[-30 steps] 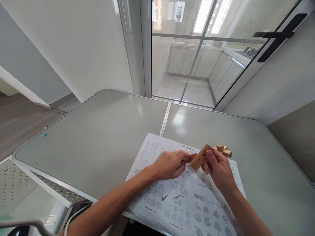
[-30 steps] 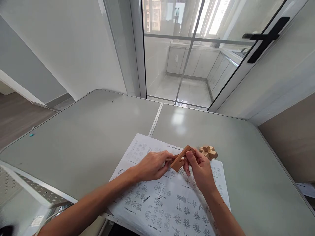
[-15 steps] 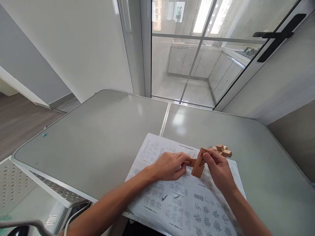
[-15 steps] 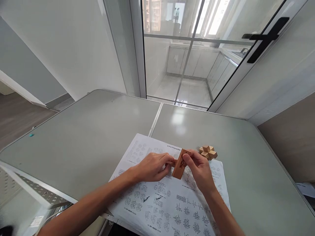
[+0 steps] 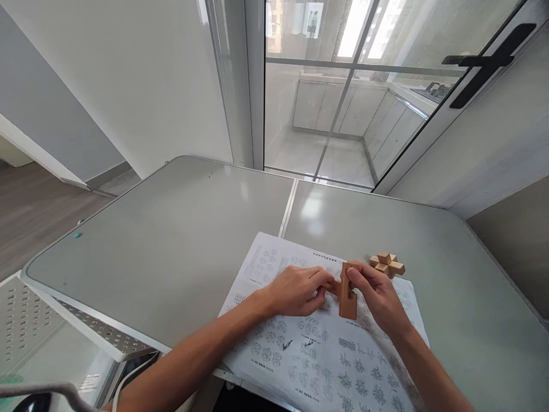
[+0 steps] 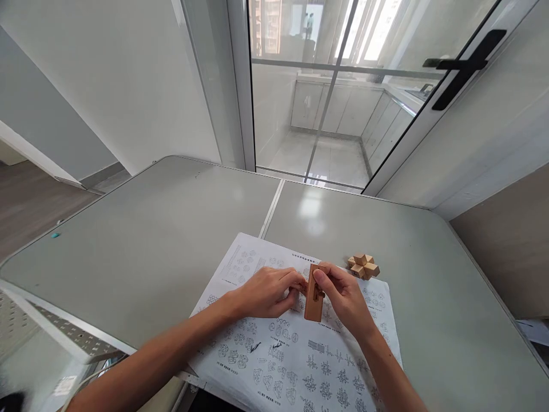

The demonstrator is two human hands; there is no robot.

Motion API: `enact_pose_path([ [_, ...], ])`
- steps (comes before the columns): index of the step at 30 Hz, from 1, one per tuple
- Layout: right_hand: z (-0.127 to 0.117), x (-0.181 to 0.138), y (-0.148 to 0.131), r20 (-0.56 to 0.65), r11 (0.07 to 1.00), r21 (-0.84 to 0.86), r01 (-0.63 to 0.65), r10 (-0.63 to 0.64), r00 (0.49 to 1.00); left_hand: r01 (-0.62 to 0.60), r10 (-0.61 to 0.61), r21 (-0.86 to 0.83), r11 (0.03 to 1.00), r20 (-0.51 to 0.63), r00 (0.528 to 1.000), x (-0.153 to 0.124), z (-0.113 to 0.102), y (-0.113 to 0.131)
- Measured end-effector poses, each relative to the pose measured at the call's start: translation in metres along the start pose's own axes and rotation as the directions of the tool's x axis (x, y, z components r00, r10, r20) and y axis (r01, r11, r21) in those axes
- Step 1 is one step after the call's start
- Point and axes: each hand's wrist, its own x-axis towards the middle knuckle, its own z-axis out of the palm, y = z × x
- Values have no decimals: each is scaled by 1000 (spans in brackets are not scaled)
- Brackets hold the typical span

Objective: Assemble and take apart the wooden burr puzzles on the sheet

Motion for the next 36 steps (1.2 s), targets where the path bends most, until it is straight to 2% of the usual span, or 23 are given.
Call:
enact_pose_path([
  [7,-1,0,-2,15,1000,5,27,-27,1000,21,-21,-2,1000,-27,999,-1,2,-2],
  [14,0,1,-3,-30,997,0,73,-73,997,70,-71,-39,997,-15,997,-1,3,-3],
  [20,2,1,-4,-31,996,-2,84,-84,996,66,-66,-29,997,-19,998,-1,3,-3],
  [32,4,-3,-3,-137,997,-19,75,-77,988,57,-58,-19,998,-30,998,-1,3,-2],
  [36,6,-3,-6,-132,995,-42,95,-100,986,52,-52,-5,999,-30,998,-1,3,-2],
])
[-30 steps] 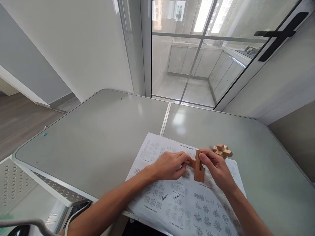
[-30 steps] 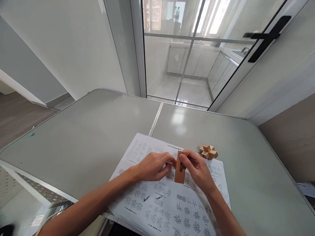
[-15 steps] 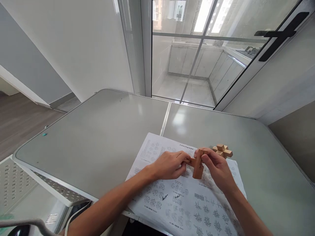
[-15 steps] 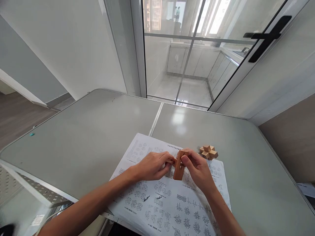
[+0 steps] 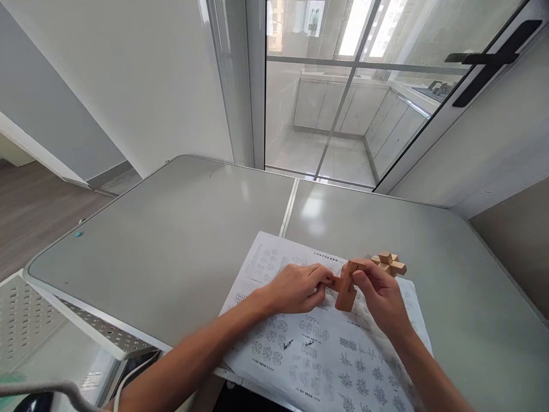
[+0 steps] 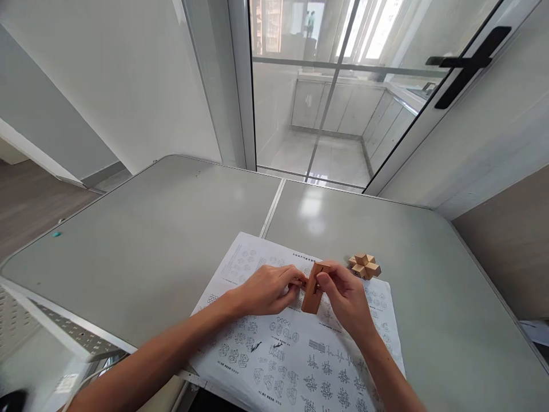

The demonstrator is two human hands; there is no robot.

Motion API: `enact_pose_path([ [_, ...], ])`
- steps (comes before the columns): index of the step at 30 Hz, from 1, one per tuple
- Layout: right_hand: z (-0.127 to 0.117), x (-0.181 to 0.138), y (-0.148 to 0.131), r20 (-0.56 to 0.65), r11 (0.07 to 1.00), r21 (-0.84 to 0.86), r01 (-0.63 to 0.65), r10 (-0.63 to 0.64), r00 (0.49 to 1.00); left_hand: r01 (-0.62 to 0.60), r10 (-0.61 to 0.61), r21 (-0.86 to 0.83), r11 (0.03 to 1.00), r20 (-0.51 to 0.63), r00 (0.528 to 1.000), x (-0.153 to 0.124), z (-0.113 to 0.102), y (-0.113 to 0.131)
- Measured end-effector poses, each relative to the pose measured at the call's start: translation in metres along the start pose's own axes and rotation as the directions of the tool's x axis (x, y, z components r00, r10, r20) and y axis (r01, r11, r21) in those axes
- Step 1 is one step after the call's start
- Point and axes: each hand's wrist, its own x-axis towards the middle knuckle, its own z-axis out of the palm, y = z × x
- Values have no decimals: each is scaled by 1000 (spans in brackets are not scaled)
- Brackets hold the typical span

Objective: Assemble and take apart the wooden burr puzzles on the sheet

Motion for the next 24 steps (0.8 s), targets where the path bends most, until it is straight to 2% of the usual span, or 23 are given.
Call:
enact_pose_path([
  [24,-2,0,2,-30,1000,-30,-7,6,1000,43,-43,-7,999,13,999,1,0,1],
])
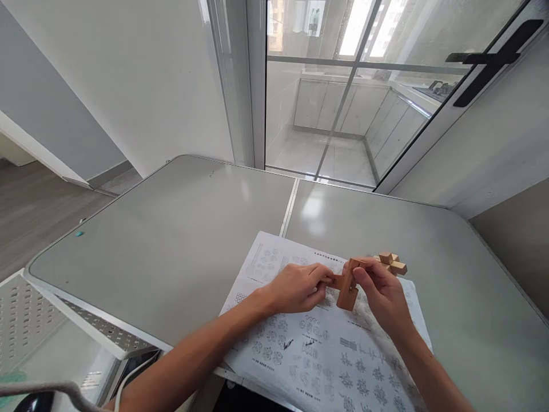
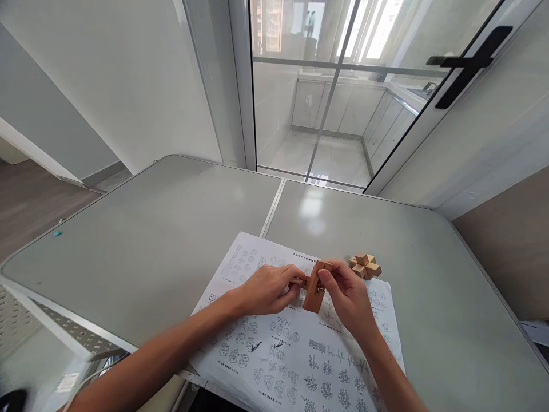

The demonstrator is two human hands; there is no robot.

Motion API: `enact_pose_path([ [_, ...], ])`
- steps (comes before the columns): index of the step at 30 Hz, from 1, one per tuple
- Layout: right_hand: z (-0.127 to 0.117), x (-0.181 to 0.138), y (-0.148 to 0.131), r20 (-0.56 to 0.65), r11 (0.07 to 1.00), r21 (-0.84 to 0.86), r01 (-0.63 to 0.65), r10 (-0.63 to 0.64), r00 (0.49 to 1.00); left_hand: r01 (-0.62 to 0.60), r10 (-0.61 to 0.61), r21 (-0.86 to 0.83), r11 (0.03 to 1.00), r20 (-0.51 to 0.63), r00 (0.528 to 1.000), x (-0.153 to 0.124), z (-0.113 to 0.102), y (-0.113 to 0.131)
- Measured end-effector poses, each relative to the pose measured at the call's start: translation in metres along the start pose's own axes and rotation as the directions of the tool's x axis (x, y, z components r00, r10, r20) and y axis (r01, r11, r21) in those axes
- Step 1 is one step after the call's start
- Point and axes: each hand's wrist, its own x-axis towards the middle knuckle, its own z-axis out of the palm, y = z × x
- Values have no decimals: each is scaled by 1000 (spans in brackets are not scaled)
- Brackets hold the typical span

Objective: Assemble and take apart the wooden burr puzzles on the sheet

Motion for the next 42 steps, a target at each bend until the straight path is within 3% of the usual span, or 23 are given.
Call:
enact_pose_path([
  [42,4,2,-3,62,992,64,-109,105,993,37,-37,0,999,15,999,0,-1,1],
])
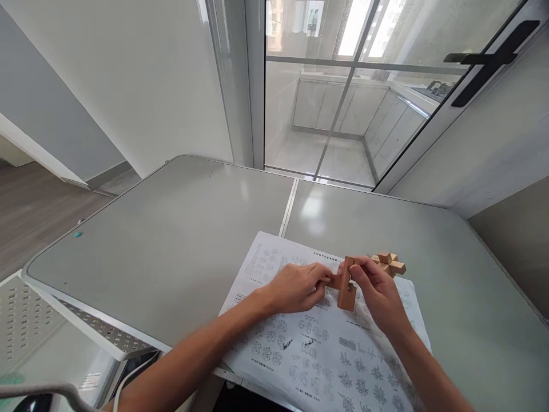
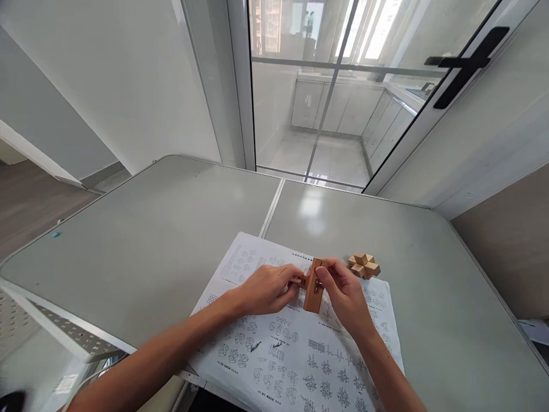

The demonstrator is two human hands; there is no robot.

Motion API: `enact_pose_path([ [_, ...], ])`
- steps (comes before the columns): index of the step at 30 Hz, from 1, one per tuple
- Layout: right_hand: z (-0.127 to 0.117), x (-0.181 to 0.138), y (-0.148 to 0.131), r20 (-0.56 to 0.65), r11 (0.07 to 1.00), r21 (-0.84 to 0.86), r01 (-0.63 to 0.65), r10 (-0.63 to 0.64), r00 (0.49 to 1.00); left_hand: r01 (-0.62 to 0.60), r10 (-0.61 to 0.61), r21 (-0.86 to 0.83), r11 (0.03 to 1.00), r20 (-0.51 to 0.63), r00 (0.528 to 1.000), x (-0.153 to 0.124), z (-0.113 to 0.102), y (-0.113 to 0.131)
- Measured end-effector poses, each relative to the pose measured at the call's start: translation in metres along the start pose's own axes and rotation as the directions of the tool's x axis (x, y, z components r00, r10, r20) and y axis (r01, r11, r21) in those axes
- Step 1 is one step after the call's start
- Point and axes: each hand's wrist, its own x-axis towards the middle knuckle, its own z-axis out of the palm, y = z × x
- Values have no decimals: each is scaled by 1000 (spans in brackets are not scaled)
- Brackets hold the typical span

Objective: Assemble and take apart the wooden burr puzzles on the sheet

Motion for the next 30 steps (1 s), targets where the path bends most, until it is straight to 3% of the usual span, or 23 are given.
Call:
enact_pose_path([
  [13,1,0,3,-45,1000,-24,-15,14,999,-5,5,-6,1000,13,1000,1,-2,2],
  [30,-2,0,3,10,1000,29,4,-4,1000,35,-34,-32,999,19,999,1,-3,3],
])
